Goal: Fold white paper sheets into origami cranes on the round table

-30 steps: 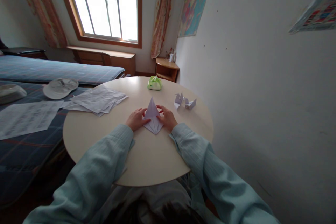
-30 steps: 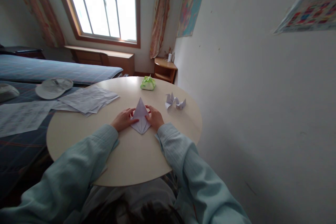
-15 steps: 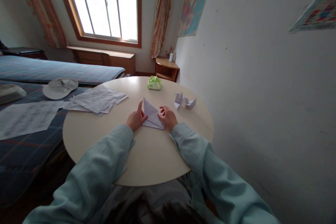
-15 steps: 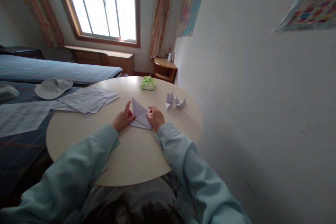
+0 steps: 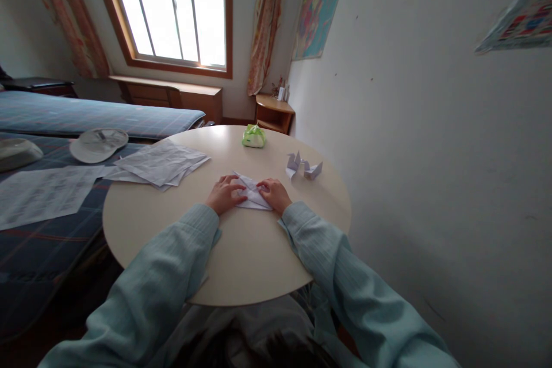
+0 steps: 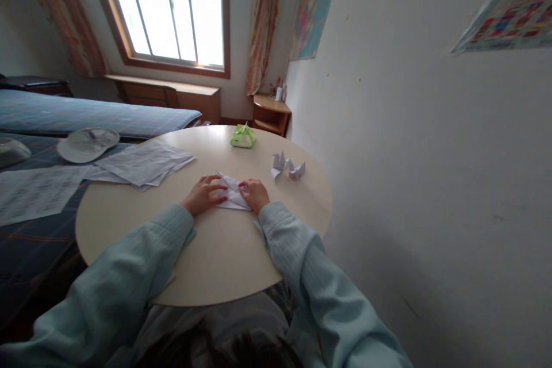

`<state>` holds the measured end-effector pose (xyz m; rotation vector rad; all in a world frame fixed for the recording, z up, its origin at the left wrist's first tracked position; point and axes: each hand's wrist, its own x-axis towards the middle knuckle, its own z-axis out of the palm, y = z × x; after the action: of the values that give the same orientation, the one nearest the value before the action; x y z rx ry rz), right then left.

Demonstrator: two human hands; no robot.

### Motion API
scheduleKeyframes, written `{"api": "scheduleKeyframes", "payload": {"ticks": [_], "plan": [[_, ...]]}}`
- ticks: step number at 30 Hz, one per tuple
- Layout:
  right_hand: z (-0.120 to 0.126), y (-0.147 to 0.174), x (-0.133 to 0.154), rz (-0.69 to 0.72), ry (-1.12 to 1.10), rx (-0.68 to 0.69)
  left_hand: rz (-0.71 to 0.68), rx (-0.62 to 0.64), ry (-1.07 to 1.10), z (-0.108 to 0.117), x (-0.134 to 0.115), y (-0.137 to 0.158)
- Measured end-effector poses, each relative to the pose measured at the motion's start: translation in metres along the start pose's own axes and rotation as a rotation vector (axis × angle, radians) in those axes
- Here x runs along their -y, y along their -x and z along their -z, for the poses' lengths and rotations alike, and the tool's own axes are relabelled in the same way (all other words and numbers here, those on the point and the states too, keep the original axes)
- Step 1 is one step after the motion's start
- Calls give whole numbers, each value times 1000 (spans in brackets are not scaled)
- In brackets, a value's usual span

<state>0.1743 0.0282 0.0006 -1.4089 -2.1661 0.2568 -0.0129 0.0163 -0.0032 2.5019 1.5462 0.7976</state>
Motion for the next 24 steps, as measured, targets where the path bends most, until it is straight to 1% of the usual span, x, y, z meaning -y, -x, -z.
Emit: {"api": "scheduleKeyframes", "payload": {"ticks": [6,9,14,17,21,24], "plan": [[1,0,1,15,22,15,-74,154,77,-3,1,-1],[0,0,0,12,26,15,-116,194,127,-3,1,-3],[-4,-2,-3,59,-16,-10,-147,159,183,-1,1,-3],[-5,-2,-3,89,-40,-13,-118,121,167,0,-1,-1],[-4,-2,-3,89,-60,-6,-57,97,127,3,-6,1],[-3,-2,-3,89,-65,15,-72,102,123,4,-8,2]]}}
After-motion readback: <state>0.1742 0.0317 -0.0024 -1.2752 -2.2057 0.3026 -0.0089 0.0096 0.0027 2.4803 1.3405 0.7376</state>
